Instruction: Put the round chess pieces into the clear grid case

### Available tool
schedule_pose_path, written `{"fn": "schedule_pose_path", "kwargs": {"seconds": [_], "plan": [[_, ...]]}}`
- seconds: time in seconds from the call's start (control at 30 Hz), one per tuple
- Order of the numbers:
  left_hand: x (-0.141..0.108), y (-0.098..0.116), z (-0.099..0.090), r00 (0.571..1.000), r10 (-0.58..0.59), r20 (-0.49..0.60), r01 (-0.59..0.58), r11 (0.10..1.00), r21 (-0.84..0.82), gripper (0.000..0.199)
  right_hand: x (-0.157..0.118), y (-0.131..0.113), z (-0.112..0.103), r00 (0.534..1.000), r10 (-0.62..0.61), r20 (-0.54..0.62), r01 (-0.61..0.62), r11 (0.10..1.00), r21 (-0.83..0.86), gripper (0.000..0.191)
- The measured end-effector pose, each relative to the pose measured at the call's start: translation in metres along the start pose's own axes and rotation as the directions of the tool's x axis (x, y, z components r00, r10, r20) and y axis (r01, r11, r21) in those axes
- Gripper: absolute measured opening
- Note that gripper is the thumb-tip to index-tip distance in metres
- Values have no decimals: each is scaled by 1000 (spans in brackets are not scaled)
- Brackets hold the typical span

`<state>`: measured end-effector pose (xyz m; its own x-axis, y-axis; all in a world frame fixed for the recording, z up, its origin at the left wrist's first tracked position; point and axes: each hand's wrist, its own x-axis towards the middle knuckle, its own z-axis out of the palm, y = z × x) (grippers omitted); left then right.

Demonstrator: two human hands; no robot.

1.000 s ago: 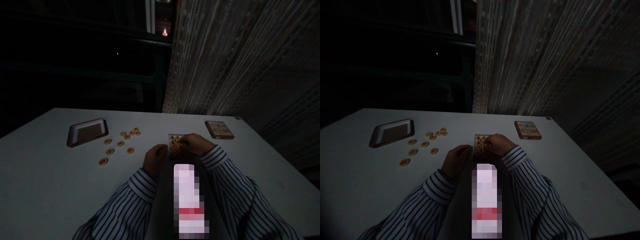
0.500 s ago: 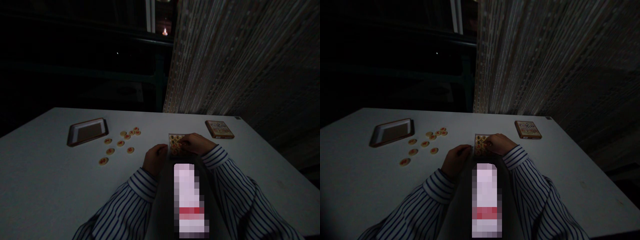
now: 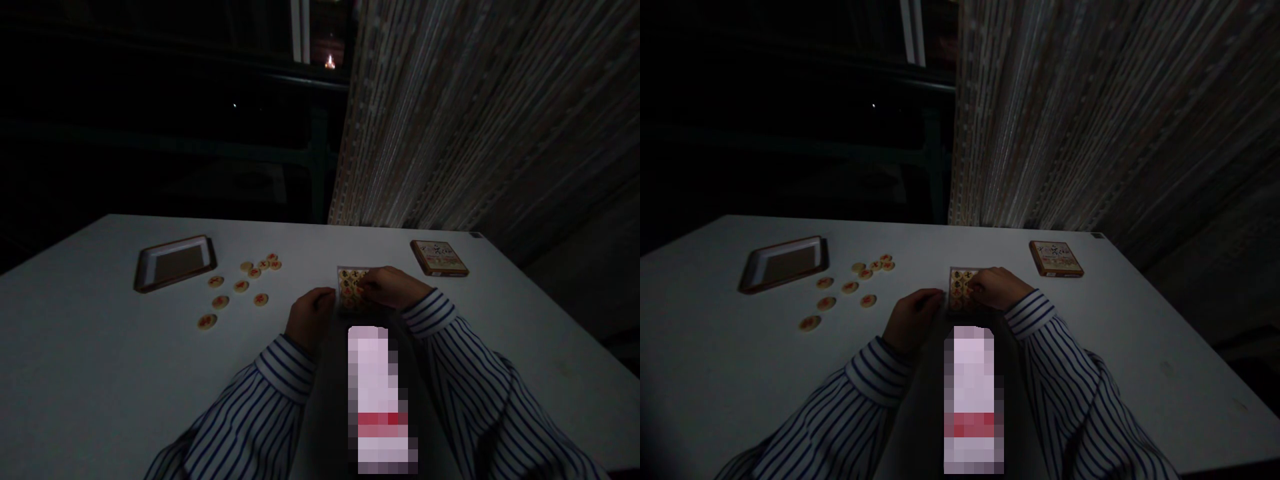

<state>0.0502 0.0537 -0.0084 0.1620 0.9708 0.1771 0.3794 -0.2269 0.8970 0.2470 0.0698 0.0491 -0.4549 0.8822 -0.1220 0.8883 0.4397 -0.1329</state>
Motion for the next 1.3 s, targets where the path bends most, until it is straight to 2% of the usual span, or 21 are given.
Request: {"fn": "schedule_pose_path", "kwargs": {"seconds": [0.43,0.8,0.93,1.13,1.3], "plan": [[1,-2,1,1000,-7,14,7,1000,-20,26,0,-3,-2,1000,-7,14,7,1000,-20,22],[1,-3,1,1000,-8,14,8,1000,4,26,-3,0,-5,1000,12,-21,-12,1000,-11,26],[1,-1,1,1000,-22,19,23,999,-32,25,-2,-5,-6,996,-26,-80,25,1000,-20,30],[1,-1,1,1000,-4,15,5,1000,-27,25,2,-19,-3,991,-93,-98,89,995,-45,29],[1,-1,1,1000,-1,15,2,1000,-17,26,5,-21,1,986,-126,-106,117,989,-87,27]]}}
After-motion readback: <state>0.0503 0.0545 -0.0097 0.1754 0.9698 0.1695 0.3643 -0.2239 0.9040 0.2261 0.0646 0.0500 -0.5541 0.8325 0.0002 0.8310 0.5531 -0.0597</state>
